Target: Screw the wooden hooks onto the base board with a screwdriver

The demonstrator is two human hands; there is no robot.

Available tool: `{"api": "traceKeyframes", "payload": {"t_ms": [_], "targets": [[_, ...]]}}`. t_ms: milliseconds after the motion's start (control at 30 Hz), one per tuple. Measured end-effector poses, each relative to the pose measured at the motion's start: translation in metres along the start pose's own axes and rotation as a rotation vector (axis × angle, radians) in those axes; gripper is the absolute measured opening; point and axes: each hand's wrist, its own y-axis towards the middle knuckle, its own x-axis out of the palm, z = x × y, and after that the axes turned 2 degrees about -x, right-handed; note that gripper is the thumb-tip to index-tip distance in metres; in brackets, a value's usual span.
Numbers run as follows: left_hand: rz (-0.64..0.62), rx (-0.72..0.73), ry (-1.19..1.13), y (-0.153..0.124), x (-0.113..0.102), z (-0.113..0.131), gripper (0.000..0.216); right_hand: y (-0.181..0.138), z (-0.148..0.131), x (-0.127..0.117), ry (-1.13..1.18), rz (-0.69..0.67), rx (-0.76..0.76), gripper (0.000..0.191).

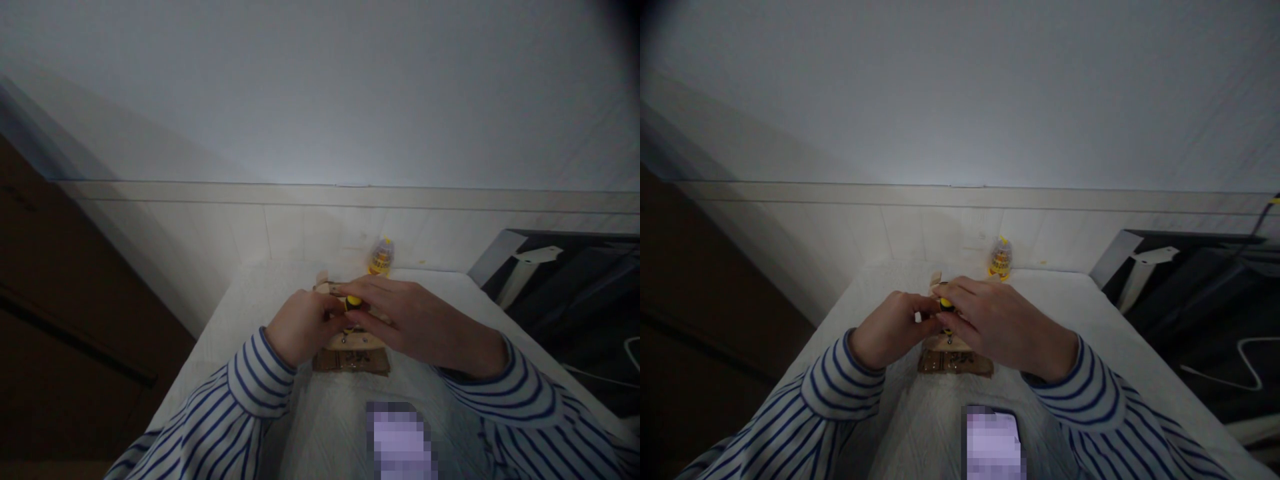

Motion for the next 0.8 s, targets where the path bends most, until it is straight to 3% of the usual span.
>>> {"api": "traceKeyframes", "payload": {"t_ms": [267,800], "targets": [[0.006,0.008,-0.016,-0.0003,-0.0013,0.0008,0.020,-0.0008,-0.0010,-0.0005,0.012,-0.004,-0.029,0.021],[-0.021,0.095,-0.079,-0.0002,0.0003,0.0009,0.019,-0.0005,0.0023,0.0017,-0.030,0.033,-0.004,0.021]]}}
